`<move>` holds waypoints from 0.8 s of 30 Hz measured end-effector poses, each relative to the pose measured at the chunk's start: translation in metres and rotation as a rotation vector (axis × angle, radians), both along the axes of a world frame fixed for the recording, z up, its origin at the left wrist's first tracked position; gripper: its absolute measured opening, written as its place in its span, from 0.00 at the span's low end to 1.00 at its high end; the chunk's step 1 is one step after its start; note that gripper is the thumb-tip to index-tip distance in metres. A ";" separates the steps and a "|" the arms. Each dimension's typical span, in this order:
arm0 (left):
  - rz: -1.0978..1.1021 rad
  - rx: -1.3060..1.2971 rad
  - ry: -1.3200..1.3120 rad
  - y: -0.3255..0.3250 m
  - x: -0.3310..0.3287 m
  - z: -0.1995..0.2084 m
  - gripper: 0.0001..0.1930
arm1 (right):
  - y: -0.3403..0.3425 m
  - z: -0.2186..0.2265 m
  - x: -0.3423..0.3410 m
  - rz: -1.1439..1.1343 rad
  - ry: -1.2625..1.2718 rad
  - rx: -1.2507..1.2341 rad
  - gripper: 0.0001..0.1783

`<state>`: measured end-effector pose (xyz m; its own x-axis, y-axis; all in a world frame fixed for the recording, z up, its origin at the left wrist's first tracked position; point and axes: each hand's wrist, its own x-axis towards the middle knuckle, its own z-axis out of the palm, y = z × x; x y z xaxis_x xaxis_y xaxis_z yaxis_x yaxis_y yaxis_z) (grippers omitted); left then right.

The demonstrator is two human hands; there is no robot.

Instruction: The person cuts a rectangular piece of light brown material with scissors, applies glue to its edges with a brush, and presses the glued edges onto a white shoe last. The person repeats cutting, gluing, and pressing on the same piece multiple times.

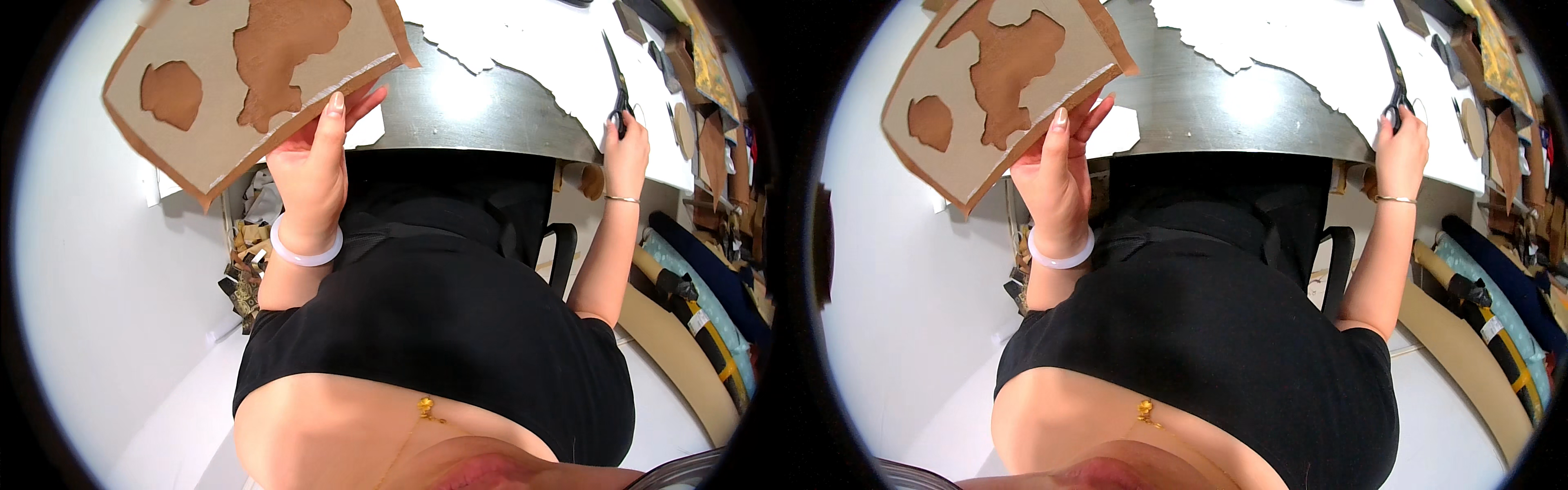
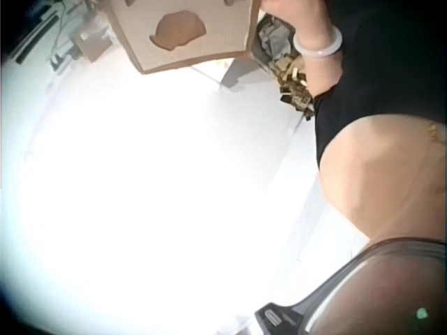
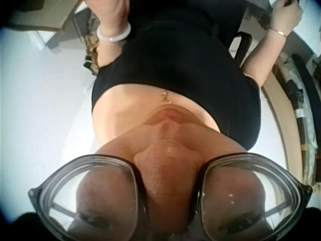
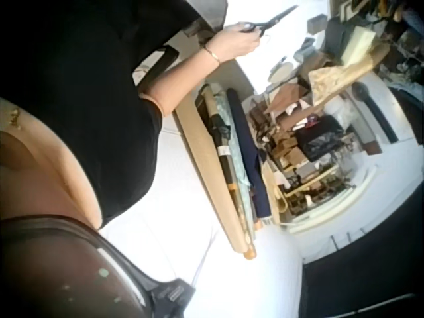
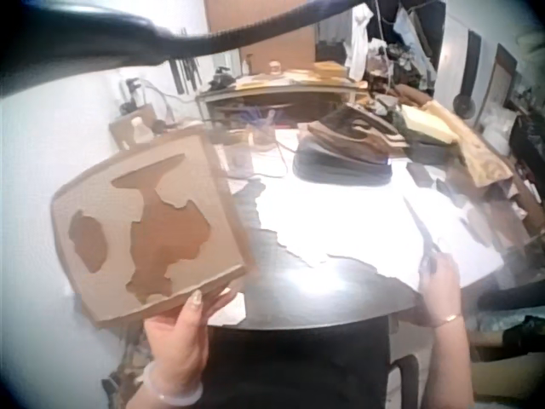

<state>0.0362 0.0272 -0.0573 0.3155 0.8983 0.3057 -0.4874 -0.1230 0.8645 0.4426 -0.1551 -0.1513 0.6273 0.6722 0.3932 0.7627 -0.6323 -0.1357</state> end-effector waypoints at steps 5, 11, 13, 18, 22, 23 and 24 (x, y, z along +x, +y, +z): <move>0.008 0.108 0.018 0.004 -0.018 0.006 0.23 | 0.006 0.011 0.038 -0.152 0.095 -0.161 0.24; -0.019 0.185 -0.030 0.003 -0.071 0.018 0.24 | -0.007 0.009 0.038 -0.088 0.317 -0.239 0.26; -0.024 0.177 -0.033 0.006 -0.078 0.021 0.24 | -0.006 0.019 0.037 -0.078 0.452 -0.258 0.27; 0.033 0.199 -0.019 0.016 -0.074 0.018 0.23 | -0.014 0.075 0.018 -0.078 1.436 0.318 0.20; 0.122 0.265 0.023 0.021 -0.077 0.015 0.23 | -0.020 0.075 -0.091 0.431 1.673 0.551 0.20; 0.137 0.286 0.036 0.023 -0.077 0.013 0.22 | -0.023 0.074 -0.125 0.347 1.711 0.571 0.20; 0.142 0.318 0.046 0.024 -0.075 0.011 0.22 | -0.023 0.079 -0.152 0.359 1.795 0.504 0.19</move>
